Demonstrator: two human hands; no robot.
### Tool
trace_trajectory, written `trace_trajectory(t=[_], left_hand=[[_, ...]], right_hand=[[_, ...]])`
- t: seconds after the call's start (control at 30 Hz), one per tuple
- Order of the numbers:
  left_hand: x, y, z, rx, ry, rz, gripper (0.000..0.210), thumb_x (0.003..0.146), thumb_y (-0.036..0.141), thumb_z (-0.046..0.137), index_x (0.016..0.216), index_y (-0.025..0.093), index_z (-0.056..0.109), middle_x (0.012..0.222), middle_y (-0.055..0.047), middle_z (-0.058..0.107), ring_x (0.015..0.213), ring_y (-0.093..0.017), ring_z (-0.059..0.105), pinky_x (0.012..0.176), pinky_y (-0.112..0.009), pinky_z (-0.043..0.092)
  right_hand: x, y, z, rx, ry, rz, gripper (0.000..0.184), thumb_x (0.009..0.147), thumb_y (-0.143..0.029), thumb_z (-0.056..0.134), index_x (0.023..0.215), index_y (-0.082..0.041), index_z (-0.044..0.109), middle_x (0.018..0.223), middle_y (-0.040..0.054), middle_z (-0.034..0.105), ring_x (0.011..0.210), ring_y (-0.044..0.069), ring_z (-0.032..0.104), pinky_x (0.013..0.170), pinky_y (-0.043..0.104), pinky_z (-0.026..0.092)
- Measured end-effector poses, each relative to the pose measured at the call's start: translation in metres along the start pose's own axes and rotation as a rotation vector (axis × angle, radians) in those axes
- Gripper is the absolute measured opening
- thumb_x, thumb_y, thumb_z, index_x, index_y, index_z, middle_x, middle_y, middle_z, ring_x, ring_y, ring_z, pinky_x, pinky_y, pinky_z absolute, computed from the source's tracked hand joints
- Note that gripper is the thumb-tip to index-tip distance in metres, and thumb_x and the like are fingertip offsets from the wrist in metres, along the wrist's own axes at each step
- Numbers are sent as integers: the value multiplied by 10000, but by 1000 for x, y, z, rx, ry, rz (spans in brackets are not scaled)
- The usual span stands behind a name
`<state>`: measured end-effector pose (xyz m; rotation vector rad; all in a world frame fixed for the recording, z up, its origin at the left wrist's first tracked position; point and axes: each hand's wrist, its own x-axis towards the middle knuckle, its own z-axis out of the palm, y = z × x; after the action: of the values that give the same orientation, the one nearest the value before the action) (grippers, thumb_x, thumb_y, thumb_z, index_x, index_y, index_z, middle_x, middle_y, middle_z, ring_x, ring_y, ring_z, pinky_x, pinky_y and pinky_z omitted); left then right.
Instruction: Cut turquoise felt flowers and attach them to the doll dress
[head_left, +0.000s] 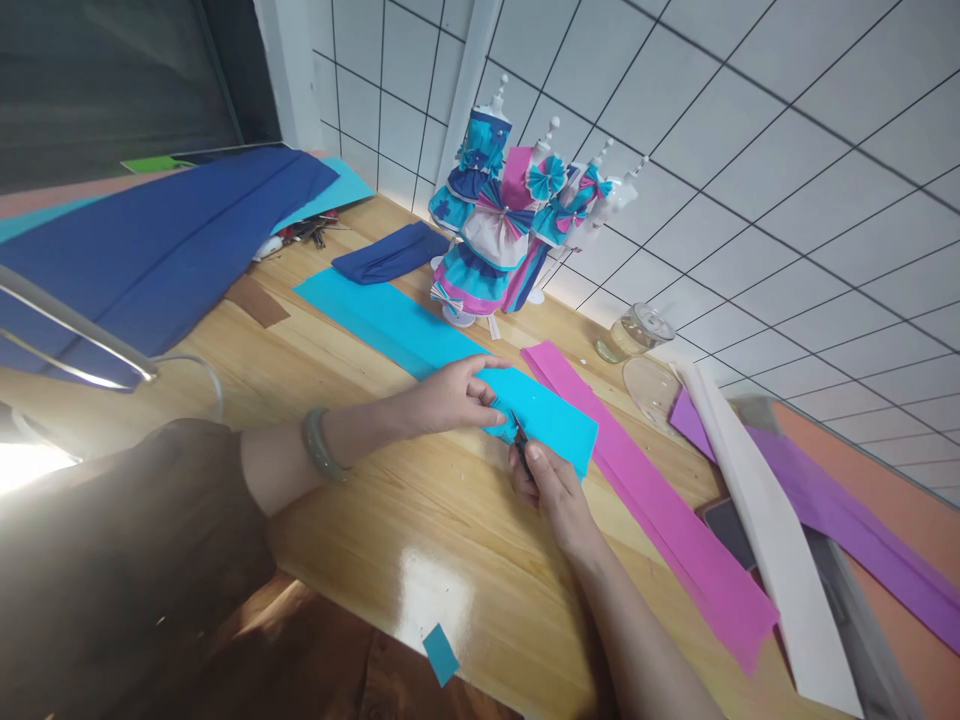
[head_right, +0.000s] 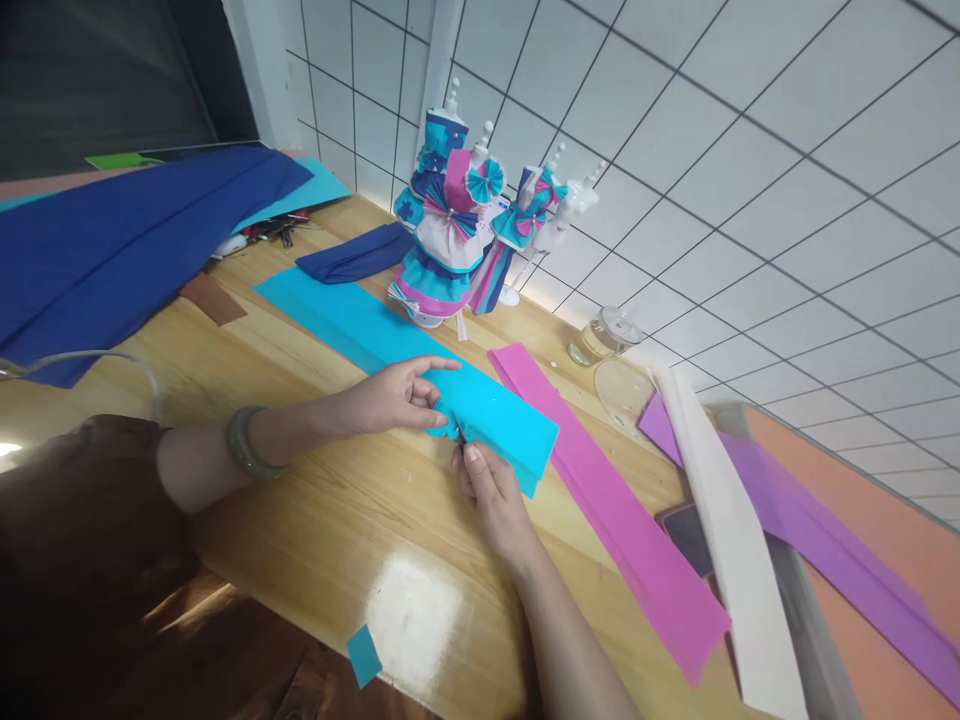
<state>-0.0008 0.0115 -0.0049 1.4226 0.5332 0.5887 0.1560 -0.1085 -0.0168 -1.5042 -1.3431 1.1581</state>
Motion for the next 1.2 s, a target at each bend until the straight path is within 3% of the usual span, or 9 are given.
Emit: trace_trajectory(t=[0.83, 1.2], left_hand=[[1, 0, -3, -12, -11, 29, 713, 635, 232, 670, 1262, 148, 340, 648, 50, 481, 574, -66, 463, 521, -184, 328], [3, -2, -7, -35, -4, 54, 763, 625, 252, 699, 1281, 161, 320, 730, -6, 589, 680, -116, 570, 606, -223, 410]], right_hand=[[0, 0, -2, -86, -22, -7, 380, 882, -478, 321, 717, -174, 477, 530, -49, 267, 478, 101, 244, 458, 246, 201], [0, -1, -4, -149, -13, -17, 385, 889, -469, 310, 658, -181, 418, 544, -45, 283, 493, 103, 258, 471, 244, 215]])
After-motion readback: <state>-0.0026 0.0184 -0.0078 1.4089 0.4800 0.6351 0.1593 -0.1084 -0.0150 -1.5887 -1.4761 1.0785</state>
